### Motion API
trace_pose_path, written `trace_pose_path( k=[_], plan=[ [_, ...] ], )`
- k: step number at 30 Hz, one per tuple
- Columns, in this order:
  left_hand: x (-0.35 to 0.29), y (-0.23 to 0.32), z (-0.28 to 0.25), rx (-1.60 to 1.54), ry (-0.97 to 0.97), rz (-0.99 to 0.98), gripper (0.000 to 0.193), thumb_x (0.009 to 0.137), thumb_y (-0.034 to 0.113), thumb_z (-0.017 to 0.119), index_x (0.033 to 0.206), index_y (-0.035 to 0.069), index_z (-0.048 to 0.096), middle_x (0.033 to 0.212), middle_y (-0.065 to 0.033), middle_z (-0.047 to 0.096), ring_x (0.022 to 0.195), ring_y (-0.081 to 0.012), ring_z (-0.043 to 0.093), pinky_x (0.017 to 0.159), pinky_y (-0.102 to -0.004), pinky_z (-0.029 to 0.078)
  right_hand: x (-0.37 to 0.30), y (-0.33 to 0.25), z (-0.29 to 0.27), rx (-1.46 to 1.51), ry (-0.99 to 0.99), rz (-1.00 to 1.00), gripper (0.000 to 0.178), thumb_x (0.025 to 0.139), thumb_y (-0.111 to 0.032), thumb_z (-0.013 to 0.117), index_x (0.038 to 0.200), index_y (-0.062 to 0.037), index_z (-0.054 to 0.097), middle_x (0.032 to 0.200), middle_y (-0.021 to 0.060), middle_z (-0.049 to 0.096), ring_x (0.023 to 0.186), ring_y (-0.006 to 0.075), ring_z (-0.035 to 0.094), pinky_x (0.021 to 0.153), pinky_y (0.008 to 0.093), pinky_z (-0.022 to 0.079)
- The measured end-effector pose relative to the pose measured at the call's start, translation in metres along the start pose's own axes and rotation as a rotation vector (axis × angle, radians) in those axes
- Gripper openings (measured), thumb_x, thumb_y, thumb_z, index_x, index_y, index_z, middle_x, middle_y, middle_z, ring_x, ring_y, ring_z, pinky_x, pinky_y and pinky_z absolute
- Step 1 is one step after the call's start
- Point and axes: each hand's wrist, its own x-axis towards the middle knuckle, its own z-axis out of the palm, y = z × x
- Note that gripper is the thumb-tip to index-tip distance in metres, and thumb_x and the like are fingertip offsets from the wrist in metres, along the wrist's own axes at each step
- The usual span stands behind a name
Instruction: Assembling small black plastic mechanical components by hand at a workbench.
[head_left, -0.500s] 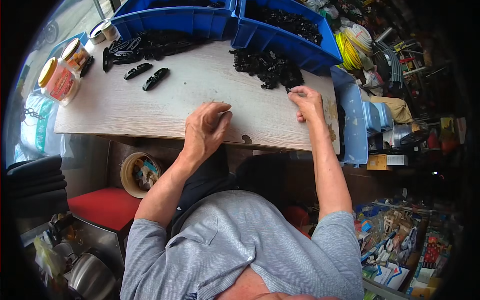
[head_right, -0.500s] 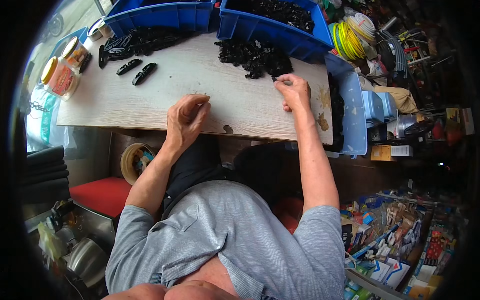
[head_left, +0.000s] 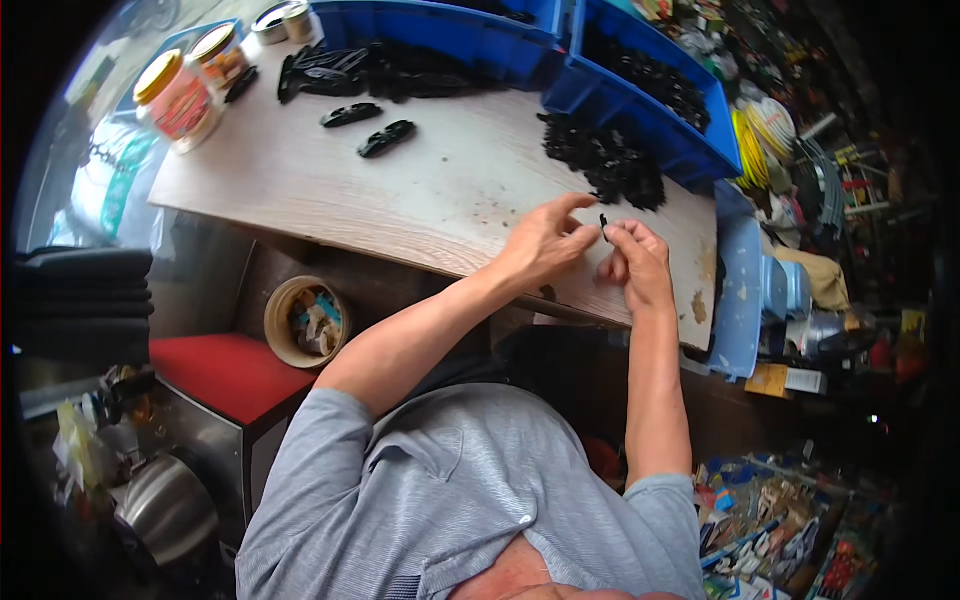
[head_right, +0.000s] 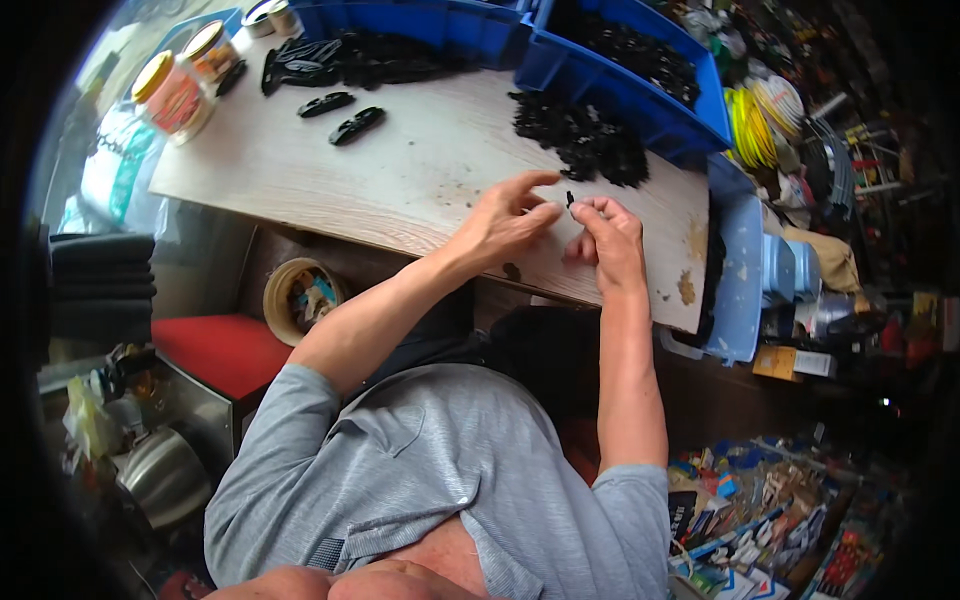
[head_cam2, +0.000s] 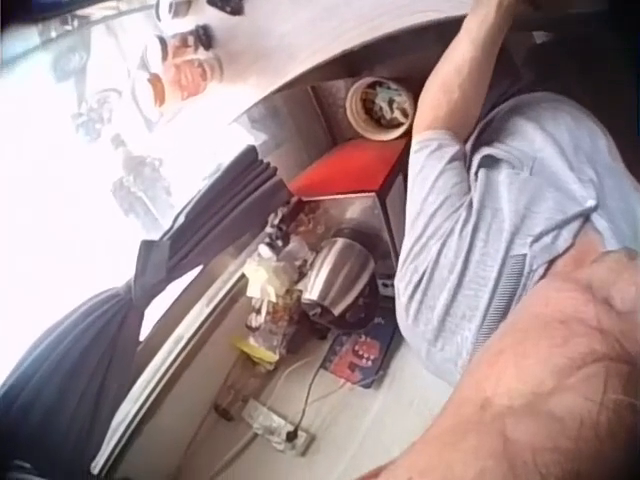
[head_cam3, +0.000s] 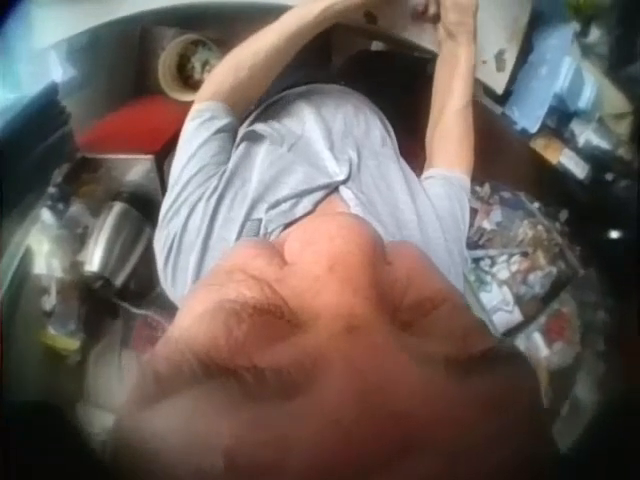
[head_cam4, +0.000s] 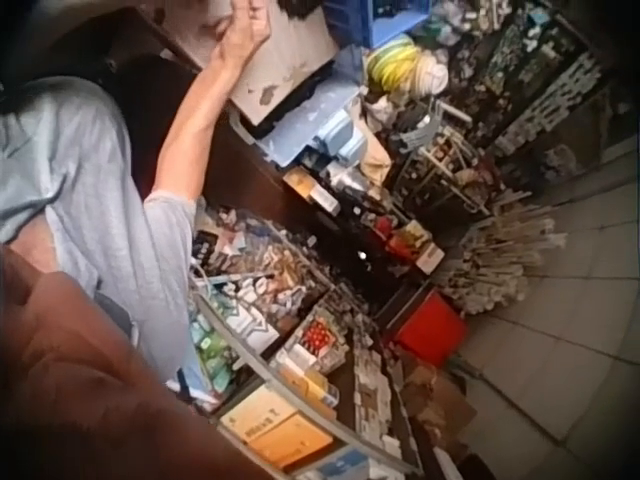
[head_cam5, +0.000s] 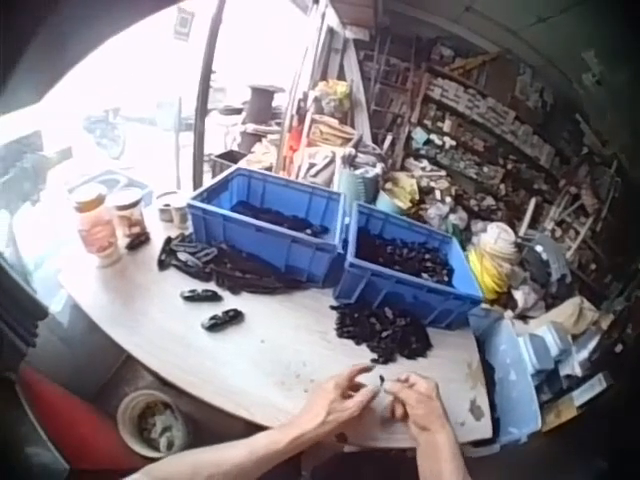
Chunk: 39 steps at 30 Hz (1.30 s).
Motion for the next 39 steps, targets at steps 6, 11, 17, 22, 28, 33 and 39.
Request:
trace_pose_path(
  k=[6, 11, 17, 22, 28, 33, 39],
  plan=[
    [0.013, -0.003, -0.003, -0.057, 0.020, -0.069, 0.023, 0.094, 0.017, 0.060, 0.093, -0.005, 0.065, 0.077, -0.0089, 0.067, 0.065, -0.0137, 0.064, 0.060, -0.0280, 0.055, -0.005, 0.009, 0.016, 0.010, -0.050, -0.057, 0.016, 0.091, -0.018, 0.069, 0.096, -0.0035, 0.064, 0.061, 0.0000, 0.057, 0.043, 0.0075, 0.044, 0.045, 0.0263, 0.046],
    [0.012, -0.004, -0.005, -0.206, 0.061, -0.125, 0.021, 0.094, 0.016, 0.060, 0.091, -0.004, 0.064, 0.078, -0.0092, 0.067, 0.066, -0.0134, 0.064, 0.059, -0.0281, 0.056, -0.012, 0.009, 0.031, 0.012, -0.066, -0.118, 0.020, 0.090, -0.017, 0.071, 0.102, -0.0031, 0.064, 0.063, 0.0012, 0.061, 0.044, 0.0074, 0.048, 0.047, 0.0255, 0.048],
    [0.000, -0.006, -0.026, 0.027, 0.137, 0.044, 0.020, 0.094, 0.017, 0.063, 0.102, -0.001, 0.065, 0.074, -0.0064, 0.067, 0.063, -0.0101, 0.062, 0.054, -0.0254, 0.051, -0.011, 0.015, 0.028, 0.026, -0.044, -0.146, 0.022, 0.088, -0.015, 0.072, 0.105, -0.0037, 0.063, 0.057, 0.0017, 0.057, 0.045, 0.0106, 0.054, 0.046, 0.0278, 0.049],
    [-0.010, 0.013, -0.126, 0.953, 0.690, 0.196, 0.036, 0.089, 0.029, 0.068, 0.118, 0.008, 0.062, 0.065, -0.0092, 0.067, 0.055, -0.0272, 0.063, 0.056, -0.0382, 0.050, -0.014, 0.014, 0.032, 0.119, -0.023, -0.140, 0.020, 0.088, -0.015, 0.072, 0.102, -0.0055, 0.063, 0.049, 0.0017, 0.047, 0.043, 0.0153, 0.054, 0.045, 0.0324, 0.050],
    [-0.023, 0.018, -0.174, 1.334, 0.704, 0.198, 0.033, 0.088, 0.037, 0.068, 0.106, 0.009, 0.063, 0.091, -0.0134, 0.067, 0.086, -0.0296, 0.066, 0.074, -0.0430, 0.050, -0.013, 0.013, 0.034, 0.147, -0.019, -0.127, 0.020, 0.088, -0.016, 0.072, 0.103, -0.0048, 0.064, 0.049, 0.0016, 0.048, 0.044, 0.0148, 0.055, 0.045, 0.0323, 0.052],
    [-0.032, 0.012, -0.162, 1.362, 0.549, 0.366, 0.020, 0.086, 0.023, 0.069, 0.103, 0.013, 0.063, 0.091, -0.0095, 0.063, 0.086, -0.0311, 0.061, 0.073, -0.0417, 0.050, -0.015, 0.012, 0.037, 0.152, -0.002, -0.131, 0.020, 0.087, -0.016, 0.073, 0.101, -0.0049, 0.065, 0.049, 0.0016, 0.048, 0.045, 0.0145, 0.057, 0.044, 0.0324, 0.052],
    [-0.033, 0.007, -0.142, 1.312, 0.482, 0.460, 0.029, 0.080, 0.007, 0.068, 0.108, 0.008, 0.060, 0.097, -0.0100, 0.063, 0.092, -0.0317, 0.058, 0.075, -0.0421, 0.050, -0.015, 0.014, 0.034, 0.171, 0.009, -0.134, 0.018, 0.087, -0.016, 0.073, 0.099, -0.0067, 0.065, 0.050, 0.0015, 0.049, 0.046, 0.0152, 0.058, 0.045, 0.0336, 0.053]
  ],
)
